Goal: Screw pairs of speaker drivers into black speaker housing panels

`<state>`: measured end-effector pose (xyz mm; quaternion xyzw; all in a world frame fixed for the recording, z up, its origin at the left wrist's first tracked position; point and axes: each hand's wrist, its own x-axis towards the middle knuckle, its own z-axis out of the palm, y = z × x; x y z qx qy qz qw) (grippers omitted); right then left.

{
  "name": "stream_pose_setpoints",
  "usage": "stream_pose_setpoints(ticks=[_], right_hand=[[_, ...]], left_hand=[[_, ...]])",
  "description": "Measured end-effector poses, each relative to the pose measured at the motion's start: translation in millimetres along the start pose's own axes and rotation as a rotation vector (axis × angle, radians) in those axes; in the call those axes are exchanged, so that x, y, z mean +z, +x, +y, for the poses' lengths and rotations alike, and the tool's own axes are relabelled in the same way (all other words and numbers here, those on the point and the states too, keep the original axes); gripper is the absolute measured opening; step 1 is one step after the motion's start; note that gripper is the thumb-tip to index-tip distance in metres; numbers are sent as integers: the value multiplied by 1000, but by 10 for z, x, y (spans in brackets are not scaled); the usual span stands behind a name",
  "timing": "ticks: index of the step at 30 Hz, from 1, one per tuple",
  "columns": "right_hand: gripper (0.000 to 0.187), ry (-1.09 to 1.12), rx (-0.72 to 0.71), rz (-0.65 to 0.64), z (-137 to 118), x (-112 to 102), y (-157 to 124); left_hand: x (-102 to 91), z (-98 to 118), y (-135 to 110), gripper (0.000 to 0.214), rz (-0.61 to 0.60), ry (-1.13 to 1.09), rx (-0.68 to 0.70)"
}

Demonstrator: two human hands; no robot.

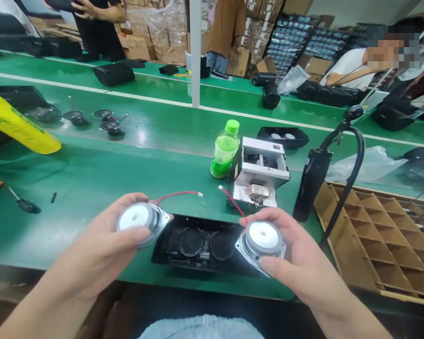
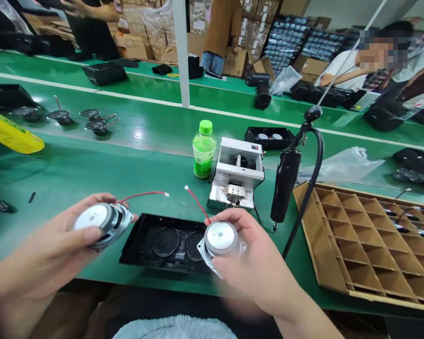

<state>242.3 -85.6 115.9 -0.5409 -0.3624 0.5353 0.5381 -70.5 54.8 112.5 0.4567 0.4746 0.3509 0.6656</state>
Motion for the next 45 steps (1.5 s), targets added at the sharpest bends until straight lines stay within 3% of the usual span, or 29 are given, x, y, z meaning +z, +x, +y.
stream_pose_setpoints(ticks=[4, 6, 9, 12, 15, 17, 20, 24, 27, 31, 35, 40, 45], right_hand=[[47, 73, 3, -21, 131, 75, 84], [44, 149, -23, -14, 201, 95, 115], [42, 195, -70, 1, 244, 98, 112], [38, 113, -103, 17, 220, 71, 71], [33, -93, -173, 71, 176, 31, 46], [40, -275, -252, 82, 152, 9, 49], [58, -525, -417, 5, 141, -19, 55], [64, -773, -563, -60, 186, -82, -23], [57, -695, -482, 45, 229, -134, -120], [49, -535, -404, 134, 264, -154, -178], [48, -519, -370, 133, 295, -158, -154], [51, -551, -376, 92, 330, -160, -121], [49, -553, -385, 96, 350, -166, -93]], left_hand=[[157, -67, -72, 87, -308, 57, -91], [221, -131, -83, 92, -379, 32, -134], [279, -212, -82, 93, -379, -30, -185], [276, -247, -53, 83, -292, -45, -182], [191, -256, 4, 66, -213, 70, -104], [117, -246, 32, 57, -230, 233, 17], [77, -198, 39, 47, -302, 515, 298], [233, -120, 112, 49, -514, 871, 533], [363, -127, 266, 49, -668, 1108, 658], [390, -192, 396, 42, -755, 1277, 729], [424, -160, 303, 41, -788, 1520, 799], [606, -37, 135, 51, -902, 1950, 773], [633, -41, 123, 45, -931, 2002, 794]])
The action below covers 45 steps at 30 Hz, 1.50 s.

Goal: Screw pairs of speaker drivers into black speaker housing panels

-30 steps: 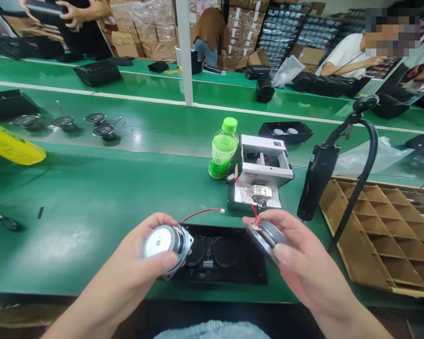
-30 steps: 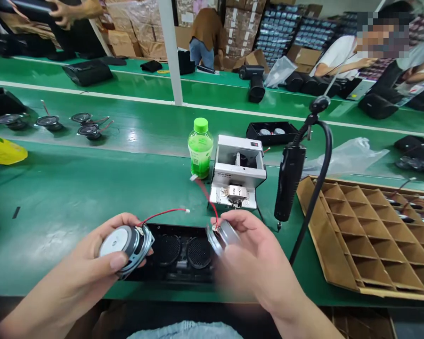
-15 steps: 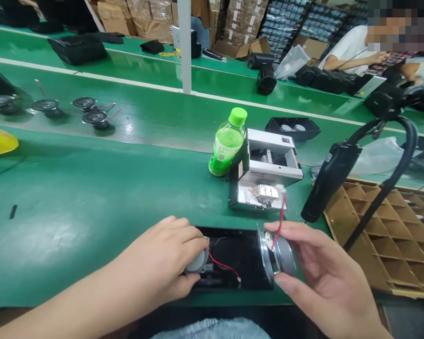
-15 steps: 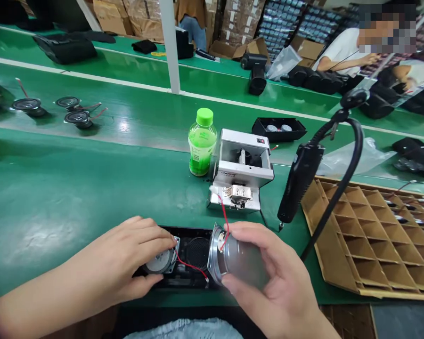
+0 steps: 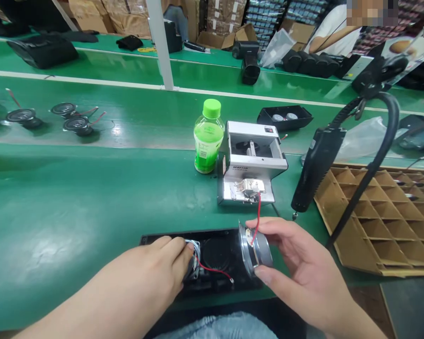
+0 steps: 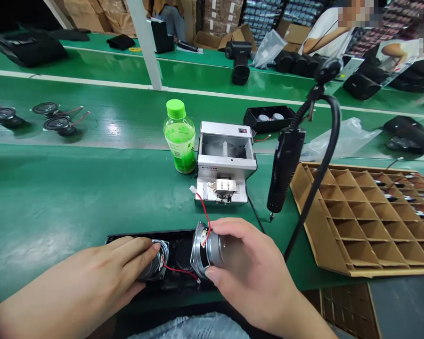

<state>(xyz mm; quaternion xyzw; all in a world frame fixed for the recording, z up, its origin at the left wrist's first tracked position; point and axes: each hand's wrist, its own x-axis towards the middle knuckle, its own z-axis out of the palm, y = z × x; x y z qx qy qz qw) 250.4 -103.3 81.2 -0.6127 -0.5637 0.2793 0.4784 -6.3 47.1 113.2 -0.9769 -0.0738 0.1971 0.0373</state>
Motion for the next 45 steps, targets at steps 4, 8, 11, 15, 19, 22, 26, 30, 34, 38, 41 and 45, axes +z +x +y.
stream_pose_setpoints(ticks=[4, 8, 11, 15, 19, 22, 26, 30, 34, 38, 41, 45], right_hand=[[48, -11, 9, 21, 29, 0, -9], [51, -53, 10, 2, 39, -12, -8], [51, -93, -9, -26, 27, -24, 12], [49, -131, -33, -65, -13, -30, 24], [49, -244, -129, -120, -96, -20, 80], [43, -425, -236, -197, -186, 20, 192], [29, -622, -304, -402, -300, 98, 351], [28, -687, -419, -516, -371, 144, 416], [41, -723, -342, -663, -323, 210, 420], [39, -767, -331, -726, -212, 317, 404], [38, -810, -351, -718, -163, 355, 381], [50, -817, -380, -689, -146, 343, 365]], left_hand=[[99, -18, 4, 45, 4, 41, -42], [107, -28, -13, 51, 61, -14, -83], [46, 15, 52, 39, 142, -131, -117], [1, 138, 336, 24, 135, -225, -34], [48, 107, 421, 16, 149, -319, 15], [137, 3, 188, 19, 384, -469, 2], [270, -63, -121, 33, 602, -548, -110], [338, -28, -166, 28, 597, -499, -123], [299, -15, -120, 18, 522, -393, -117], [217, -32, -103, 33, 407, -298, -111], [226, -54, -102, 37, 420, -288, -78], [298, -85, -104, 42, 466, -259, -69]])
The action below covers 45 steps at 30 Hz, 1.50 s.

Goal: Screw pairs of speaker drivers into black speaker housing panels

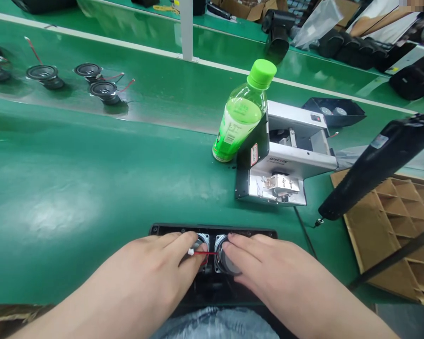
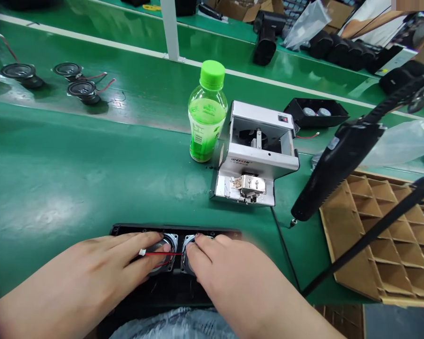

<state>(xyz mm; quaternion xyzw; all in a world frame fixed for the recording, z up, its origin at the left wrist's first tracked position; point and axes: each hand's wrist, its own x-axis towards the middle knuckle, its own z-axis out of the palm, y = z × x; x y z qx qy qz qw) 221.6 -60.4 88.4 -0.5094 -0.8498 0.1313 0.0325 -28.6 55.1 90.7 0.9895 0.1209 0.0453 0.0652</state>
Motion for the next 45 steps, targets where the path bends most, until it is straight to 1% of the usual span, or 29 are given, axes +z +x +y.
stream_pose_setpoints(ticks=[6, 9, 12, 15, 18, 20, 23, 31, 34, 36, 40, 45], right_hand=[[52, -19, 15, 36, -9, -17, 6], [51, -50, -4, 71, -32, -15, 2], [46, -68, -19, 78, -40, 1, -3], [45, -28, -2, 69, -26, 14, 9], [47, 22, 42, 42, -11, 4, 30], [49, 40, 65, 18, -5, -8, 38], [52, 57, 69, 5, 5, -11, 28], [51, 30, 37, 58, 41, 25, -23], [53, 17, 29, 60, 36, 4, -8], [53, 9, 22, 52, 20, -7, -5], [53, -68, 11, 84, -25, -1, -30], [60, -141, -30, 107, -57, 33, -66]], left_hand=[[-10, 15, 5, 48, 0, 27, 31], [31, 37, -19, 45, -6, 32, 24], [109, 48, -103, 44, -31, 26, 5], [161, 40, -229, 51, -84, 16, 4], [167, 14, -336, 60, -114, 16, -18], [155, -2, -363, 66, -123, 4, -33], [129, -12, -339, 67, -114, -33, -33], [99, -6, -204, 52, -162, -63, -60], [85, -3, -138, 53, -128, -74, -68], [68, -11, -94, 54, -72, -86, -65], [53, -43, -70, 51, 24, -114, -29], [63, -13, -83, 47, 3, -144, -54]])
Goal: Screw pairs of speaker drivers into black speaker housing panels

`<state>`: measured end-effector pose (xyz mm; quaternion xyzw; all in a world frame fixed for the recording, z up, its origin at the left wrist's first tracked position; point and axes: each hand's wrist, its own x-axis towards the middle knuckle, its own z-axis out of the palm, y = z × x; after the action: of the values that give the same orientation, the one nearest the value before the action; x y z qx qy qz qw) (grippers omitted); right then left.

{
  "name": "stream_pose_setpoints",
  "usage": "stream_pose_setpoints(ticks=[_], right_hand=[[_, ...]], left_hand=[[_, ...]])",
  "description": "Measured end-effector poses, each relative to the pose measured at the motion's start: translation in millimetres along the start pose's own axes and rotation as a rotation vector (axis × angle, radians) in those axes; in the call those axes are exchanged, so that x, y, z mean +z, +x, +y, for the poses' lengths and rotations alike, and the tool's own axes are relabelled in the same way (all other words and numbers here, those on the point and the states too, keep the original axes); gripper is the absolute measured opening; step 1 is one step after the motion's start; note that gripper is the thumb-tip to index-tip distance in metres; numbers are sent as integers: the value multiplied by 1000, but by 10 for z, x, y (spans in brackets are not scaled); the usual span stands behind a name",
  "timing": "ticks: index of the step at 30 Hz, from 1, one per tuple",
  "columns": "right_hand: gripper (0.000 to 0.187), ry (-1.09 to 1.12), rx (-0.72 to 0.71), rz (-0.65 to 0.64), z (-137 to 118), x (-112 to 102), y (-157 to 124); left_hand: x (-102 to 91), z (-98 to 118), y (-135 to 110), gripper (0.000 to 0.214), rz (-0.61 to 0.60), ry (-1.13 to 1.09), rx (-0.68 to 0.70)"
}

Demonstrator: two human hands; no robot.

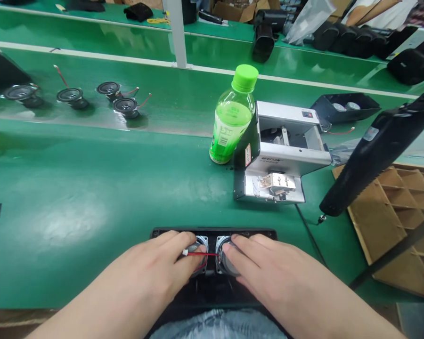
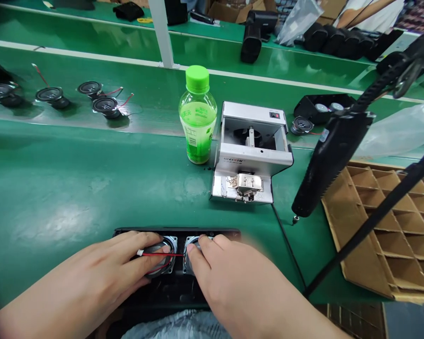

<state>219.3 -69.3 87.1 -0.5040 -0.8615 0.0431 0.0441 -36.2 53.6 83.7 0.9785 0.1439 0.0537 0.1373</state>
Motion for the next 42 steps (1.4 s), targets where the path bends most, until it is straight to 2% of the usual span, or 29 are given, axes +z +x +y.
stream_pose_setpoints(ticks=[5, 9, 13, 16, 23, 29, 36, 40, 42], right_hand=[[57, -46, -33, -27, -5, 18, -15], [54, -76, -74, -32, 15, 22, -11], [39, -34, -44, -30, 47, 19, 30], [34, -29, -37, -27, 56, 16, 46], [39, -61, -79, 1, 62, -3, 26], [32, 26, -44, 23, 132, 0, 19], [39, 48, -31, 14, 98, 18, 35], [60, 9, -52, -2, 88, 25, -4], [61, 8, -54, -23, 96, 24, 4]], left_hand=[[18, 45, 27, 31, -31, -43, -25], [58, 45, -8, 27, -31, -95, -84], [83, 32, -22, 24, -64, -134, -94], [93, 20, -14, 23, -101, -132, -88], [57, 0, -3, 23, -95, -122, -44], [47, 0, 9, 27, -75, -141, -38], [7, -6, 36, 29, -82, -179, -47], [-19, -5, 54, 26, -60, -174, -46], [-10, -8, 51, 27, -57, -168, -49]])
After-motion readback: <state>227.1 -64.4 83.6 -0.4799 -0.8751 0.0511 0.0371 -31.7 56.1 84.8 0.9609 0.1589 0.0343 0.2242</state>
